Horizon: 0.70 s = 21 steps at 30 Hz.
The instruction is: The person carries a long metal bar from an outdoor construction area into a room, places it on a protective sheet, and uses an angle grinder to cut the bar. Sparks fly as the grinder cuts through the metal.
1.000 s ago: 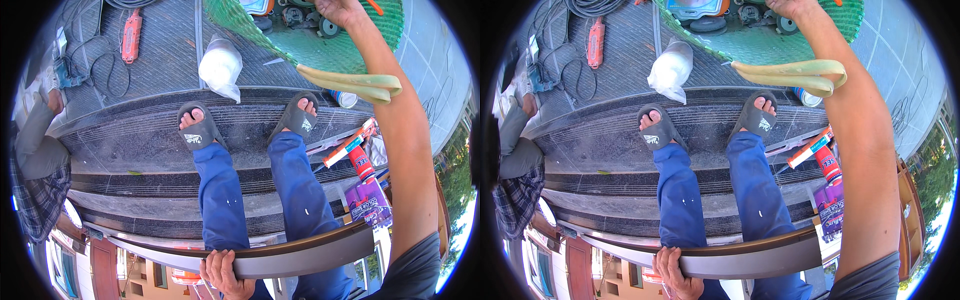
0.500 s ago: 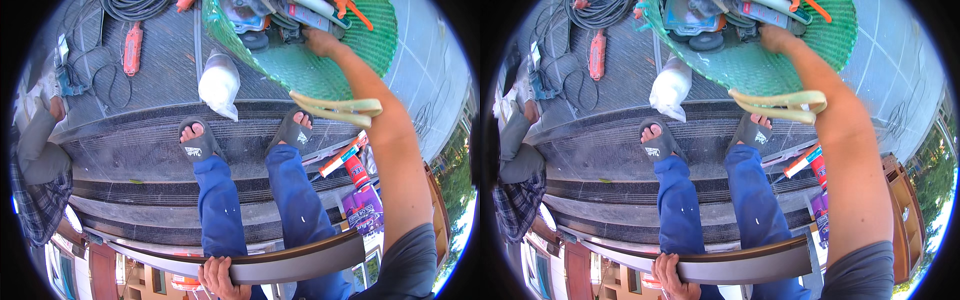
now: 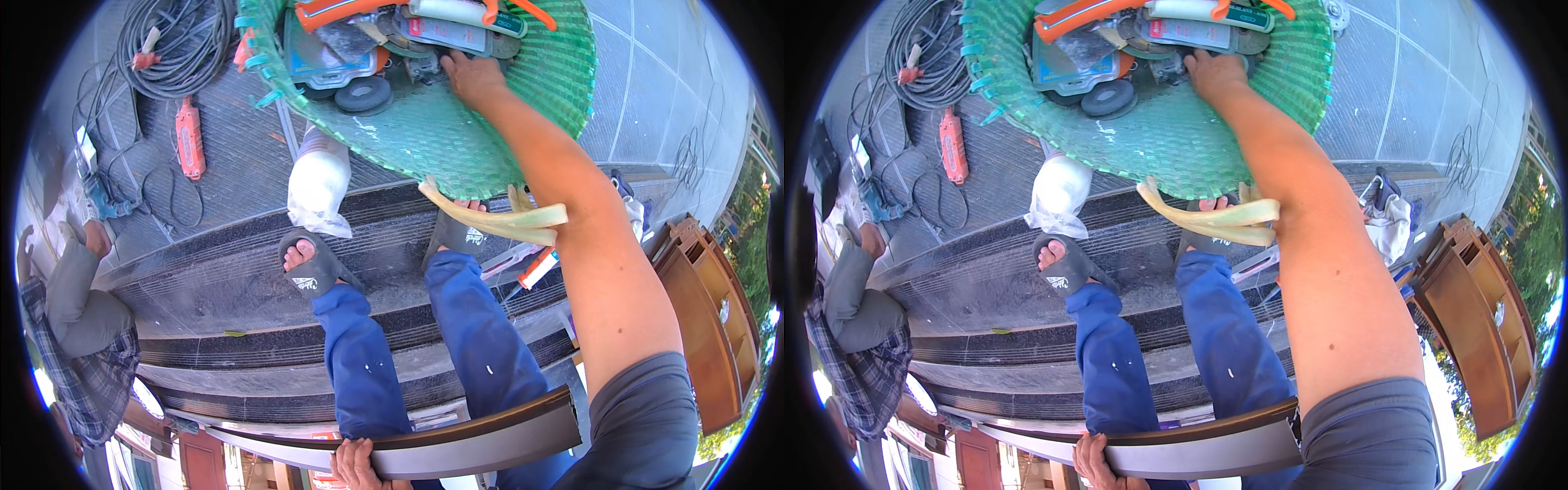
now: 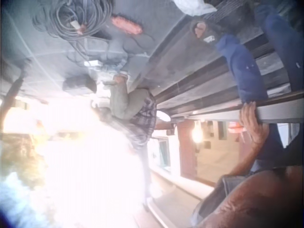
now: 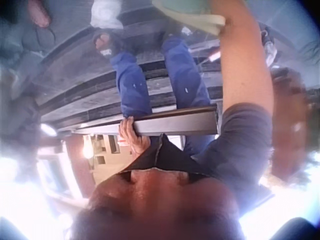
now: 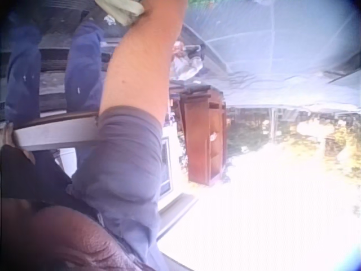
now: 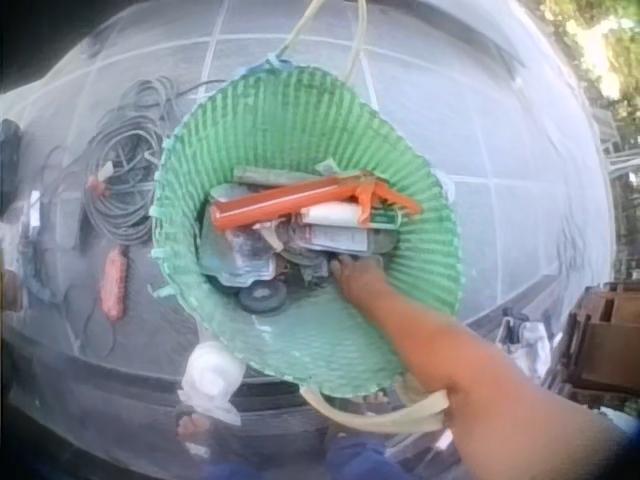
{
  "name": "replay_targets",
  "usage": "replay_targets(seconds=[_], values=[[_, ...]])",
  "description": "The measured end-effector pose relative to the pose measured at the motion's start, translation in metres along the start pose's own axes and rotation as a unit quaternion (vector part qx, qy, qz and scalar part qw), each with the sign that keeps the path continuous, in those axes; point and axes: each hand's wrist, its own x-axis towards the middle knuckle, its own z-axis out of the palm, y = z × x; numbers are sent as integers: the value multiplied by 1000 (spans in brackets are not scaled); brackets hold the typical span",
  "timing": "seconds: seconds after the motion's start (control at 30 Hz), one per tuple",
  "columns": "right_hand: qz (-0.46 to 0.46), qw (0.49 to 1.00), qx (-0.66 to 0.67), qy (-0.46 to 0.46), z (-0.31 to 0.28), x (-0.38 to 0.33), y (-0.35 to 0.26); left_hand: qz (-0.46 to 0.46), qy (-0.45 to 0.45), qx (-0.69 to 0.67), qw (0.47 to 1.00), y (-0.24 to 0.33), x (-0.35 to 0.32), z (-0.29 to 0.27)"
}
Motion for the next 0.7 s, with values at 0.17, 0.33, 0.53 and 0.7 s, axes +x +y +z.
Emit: replay_targets(seconds=[0.17, 0.33, 0.53, 0.7], values=[[2, 997, -63, 53, -7, -3, -8, 3, 12, 4, 1000, -1, -3, 3], [-46, 990, -77, 109, -6, 0, 7, 13, 5, -2, 1000, 0, 0, 0], [-115, 989, 83, 39, -93, -30, -58, -7, -2, 2, 1000, 2, -5, -5], [120, 772, 622, 50, -92, 10, -122, 8, 12, -4, 1000, -2, 1, -4]])
